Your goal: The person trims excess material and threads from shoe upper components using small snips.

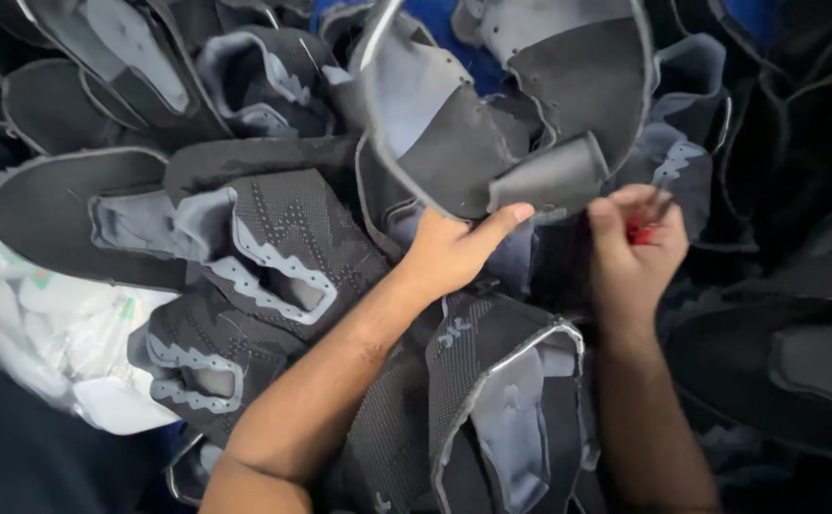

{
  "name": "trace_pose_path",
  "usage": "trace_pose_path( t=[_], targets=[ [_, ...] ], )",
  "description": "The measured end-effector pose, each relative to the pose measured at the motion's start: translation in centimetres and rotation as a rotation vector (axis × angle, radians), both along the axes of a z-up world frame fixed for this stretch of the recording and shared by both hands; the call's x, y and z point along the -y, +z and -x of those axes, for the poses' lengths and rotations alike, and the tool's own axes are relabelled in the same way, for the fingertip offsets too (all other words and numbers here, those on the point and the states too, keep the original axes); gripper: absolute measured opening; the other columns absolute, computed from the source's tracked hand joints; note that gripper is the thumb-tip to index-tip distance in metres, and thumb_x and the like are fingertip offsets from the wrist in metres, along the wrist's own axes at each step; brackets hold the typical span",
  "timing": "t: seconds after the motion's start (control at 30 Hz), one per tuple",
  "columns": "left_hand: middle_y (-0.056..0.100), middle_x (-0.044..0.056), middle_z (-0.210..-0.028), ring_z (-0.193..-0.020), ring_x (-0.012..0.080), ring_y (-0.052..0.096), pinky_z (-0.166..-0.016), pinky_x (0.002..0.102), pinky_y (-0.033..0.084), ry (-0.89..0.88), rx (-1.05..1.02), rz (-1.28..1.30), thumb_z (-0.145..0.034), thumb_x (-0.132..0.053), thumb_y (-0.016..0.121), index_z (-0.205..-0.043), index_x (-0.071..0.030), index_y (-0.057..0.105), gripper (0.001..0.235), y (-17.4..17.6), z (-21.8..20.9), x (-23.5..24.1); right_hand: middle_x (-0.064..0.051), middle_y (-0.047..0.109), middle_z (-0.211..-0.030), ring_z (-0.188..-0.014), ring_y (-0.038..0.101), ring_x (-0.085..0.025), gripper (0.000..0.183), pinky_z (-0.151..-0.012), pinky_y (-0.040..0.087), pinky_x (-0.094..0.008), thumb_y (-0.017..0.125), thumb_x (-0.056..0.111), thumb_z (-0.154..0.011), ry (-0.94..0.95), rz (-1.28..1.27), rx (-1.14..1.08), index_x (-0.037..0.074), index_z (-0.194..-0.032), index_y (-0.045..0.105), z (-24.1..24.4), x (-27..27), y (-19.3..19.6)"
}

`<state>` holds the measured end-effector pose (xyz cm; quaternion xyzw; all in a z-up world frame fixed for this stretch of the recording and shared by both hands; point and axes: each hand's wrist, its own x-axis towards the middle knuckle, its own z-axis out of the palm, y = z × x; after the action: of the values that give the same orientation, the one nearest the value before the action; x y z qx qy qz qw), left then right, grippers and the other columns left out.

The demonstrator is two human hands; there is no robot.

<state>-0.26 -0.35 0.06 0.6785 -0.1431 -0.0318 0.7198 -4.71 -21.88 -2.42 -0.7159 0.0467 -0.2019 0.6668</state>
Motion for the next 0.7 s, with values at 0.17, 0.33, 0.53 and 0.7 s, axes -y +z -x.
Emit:
trace_pose_path(
  t=[0.17,0.33,0.53,0.7],
  targets=[
    [0.054,0.012,-0.147,-0.127,0.0187,0.063,-0.112,0.031,0.05,0.026,-0.04,0.338,-0.099,-0.012,0.07,-0.126,-0.004,0.065,0.028,1.7,-0.4,-0.8,-0.002,0.059,-0.086,-0.068,0.053,-0.01,0.029,-0.063,0.046,-0.027,0.068,0.031,-0.106,0.034,-0.5,-0.145,0.004,-0.107,0.057,-0.5,-0.6,3.3],
    [0.039,0.016,-0.163,-0.134,0.0253,0.061,-0.118,0.034,0.049,0.259,0.25,0.164,-0.092,-0.003,0.082,-0.107,0.0,0.073,0.017,2.2,-0.5,-1.4,-0.012,0.074,-0.108,-0.08,0.067,-0.023,0.073,-0.066,0.053,-0.037,0.062,0.071,-0.076,0.198,-1.028,-0.31,0.001,-0.085,0.046,-0.2,-0.2,4.4],
    [0.036,0.014,-0.168,-0.138,0.017,0.054,-0.121,0.035,0.046,0.121,0.079,0.498,-0.098,-0.009,0.077,-0.15,-0.002,0.049,0.059,3.0,-0.7,-0.5,-0.014,0.063,-0.078,-0.066,0.055,-0.019,0.059,-0.059,0.042,-0.036,0.072,0.052,-0.102,0.734,-0.698,-0.408,-0.006,-0.103,0.062,1.1,5.0,-1.6],
    [0.051,0.024,-0.145,-0.124,0.0293,0.063,-0.111,0.043,0.047,-0.132,-0.798,1.258,-0.092,-0.041,0.063,-0.148,0.008,0.039,0.078,4.3,-1.9,-0.8,-0.01,0.064,-0.098,-0.083,0.059,-0.018,0.054,-0.075,0.046,-0.032,0.066,0.049,-0.103,0.419,-0.596,-0.161,-0.001,-0.123,0.059,-0.2,-0.4,6.0]
  ],
)
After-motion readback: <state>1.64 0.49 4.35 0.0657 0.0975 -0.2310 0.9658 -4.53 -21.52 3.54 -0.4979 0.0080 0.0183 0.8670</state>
